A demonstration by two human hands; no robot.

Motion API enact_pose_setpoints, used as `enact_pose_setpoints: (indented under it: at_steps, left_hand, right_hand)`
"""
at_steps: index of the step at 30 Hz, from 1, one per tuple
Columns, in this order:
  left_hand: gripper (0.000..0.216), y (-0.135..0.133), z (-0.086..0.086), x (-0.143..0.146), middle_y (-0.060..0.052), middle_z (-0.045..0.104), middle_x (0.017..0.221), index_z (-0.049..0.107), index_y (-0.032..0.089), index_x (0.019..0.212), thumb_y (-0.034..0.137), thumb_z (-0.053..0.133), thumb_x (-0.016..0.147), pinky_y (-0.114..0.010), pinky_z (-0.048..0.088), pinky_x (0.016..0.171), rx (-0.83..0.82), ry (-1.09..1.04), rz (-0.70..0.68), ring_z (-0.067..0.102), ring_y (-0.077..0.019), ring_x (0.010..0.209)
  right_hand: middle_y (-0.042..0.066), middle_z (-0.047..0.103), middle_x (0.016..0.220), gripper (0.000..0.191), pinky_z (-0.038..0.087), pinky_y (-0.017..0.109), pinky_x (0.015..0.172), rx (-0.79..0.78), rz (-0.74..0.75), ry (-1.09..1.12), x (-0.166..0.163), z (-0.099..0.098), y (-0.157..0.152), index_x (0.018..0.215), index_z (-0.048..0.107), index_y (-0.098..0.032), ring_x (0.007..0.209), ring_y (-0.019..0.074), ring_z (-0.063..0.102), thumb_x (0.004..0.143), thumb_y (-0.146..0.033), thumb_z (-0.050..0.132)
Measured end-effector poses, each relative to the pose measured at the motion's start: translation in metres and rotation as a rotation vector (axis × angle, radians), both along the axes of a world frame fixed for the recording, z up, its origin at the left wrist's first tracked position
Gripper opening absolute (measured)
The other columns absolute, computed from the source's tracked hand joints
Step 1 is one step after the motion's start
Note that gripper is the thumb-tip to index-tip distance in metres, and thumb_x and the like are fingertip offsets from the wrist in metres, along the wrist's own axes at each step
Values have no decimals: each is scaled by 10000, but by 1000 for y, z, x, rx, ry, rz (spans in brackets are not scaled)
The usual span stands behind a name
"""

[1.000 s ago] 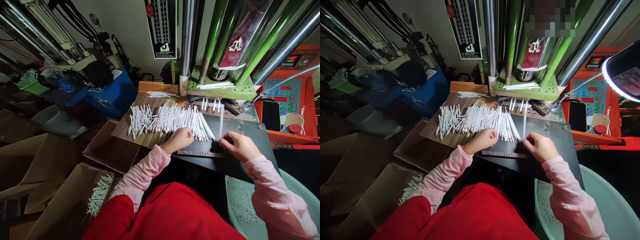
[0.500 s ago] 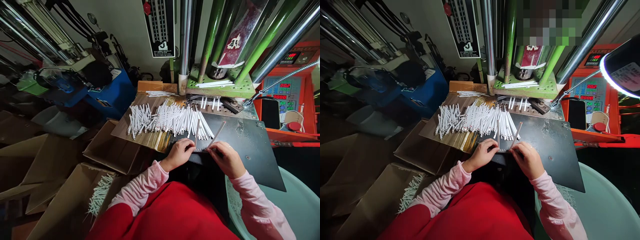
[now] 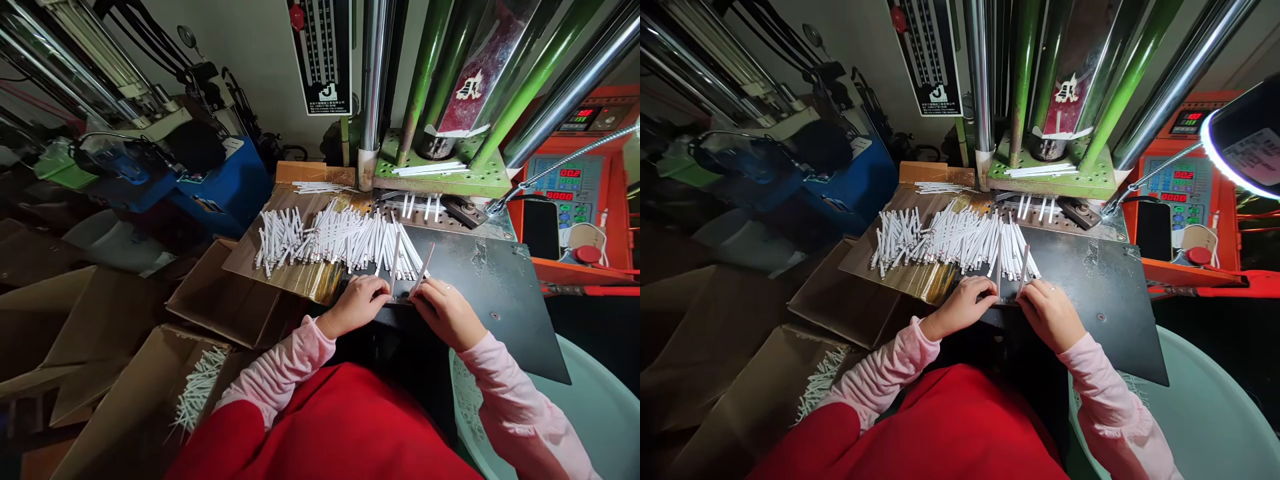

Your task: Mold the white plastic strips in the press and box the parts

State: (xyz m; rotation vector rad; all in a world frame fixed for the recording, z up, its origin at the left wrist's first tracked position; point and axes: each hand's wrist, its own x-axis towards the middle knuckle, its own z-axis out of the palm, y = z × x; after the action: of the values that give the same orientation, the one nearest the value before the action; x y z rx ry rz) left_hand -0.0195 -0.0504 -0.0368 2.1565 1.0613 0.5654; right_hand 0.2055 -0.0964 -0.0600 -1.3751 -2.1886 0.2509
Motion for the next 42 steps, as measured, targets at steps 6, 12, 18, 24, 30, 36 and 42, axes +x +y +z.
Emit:
enact_pose_setpoints:
  at_steps: [6, 12, 18, 24, 30, 36, 42]
  left_hand:
    - [106, 21, 13, 1, -28, 747, 888, 687, 181, 841, 162, 616, 918, -298, 479, 869, 28, 92, 144, 677, -171, 843]
    - [162, 27, 18, 24, -131, 741, 998, 667, 141, 963, 299, 633, 946, -427, 439, 978, 143, 506, 255, 684, -275, 974]
    - [128, 32, 22, 23, -88, 733, 892, 670, 151, 886, 155, 550, 930, -364, 477, 887, 12, 486, 264, 687, -231, 855]
    - [99, 28, 16, -4, 19, 638, 648, 628, 167, 745, 176, 630, 843, -228, 418, 583, -310, 66, 140, 590, -129, 606]
    - [65, 9, 0, -10, -2, 691, 769, 688, 166, 747, 150, 704, 808, -235, 458, 697, -191, -183, 108, 602, -131, 721]
    - [120, -2, -11, -12, -22, 710, 789, 674, 171, 728, 123, 715, 829, -268, 485, 776, -19, -281, 147, 632, -153, 768]
    - [139, -7, -16, -11, -25, 722, 800, 664, 179, 727, 123, 720, 842, -286, 498, 801, 64, -290, 164, 659, -165, 788]
  right_hand:
    - [49, 668, 833, 256, 483, 323, 730, -122, 84, 82, 7, 7, 7, 841, 625, -231, 784, 202, 623, 1005, -334, 458]
    - [55, 687, 802, 283, 474, 312, 636, -139, -326, 168, 31, -1, 30, 847, 656, -220, 685, 191, 611, 897, -485, 569]
    - [51, 716, 782, 190, 433, 318, 639, -406, -480, -40, 27, 5, 55, 812, 703, -220, 685, 212, 632, 789, -406, 675]
    - [84, 723, 812, 220, 358, 330, 586, -429, -537, -338, 29, 26, 40, 844, 740, -238, 661, 240, 620, 879, -362, 561]
    - [61, 703, 857, 195, 375, 313, 600, -390, -516, -325, 41, 22, 20, 802, 688, -232, 715, 216, 611, 846, -380, 568]
    - [50, 701, 824, 272, 423, 337, 649, -412, -481, -132, 60, 10, 18, 792, 692, -246, 723, 224, 618, 806, -460, 525]
    - [52, 697, 755, 264, 429, 330, 615, -420, -511, -28, 64, 11, 22, 789, 682, -241, 664, 216, 622, 763, -476, 565]
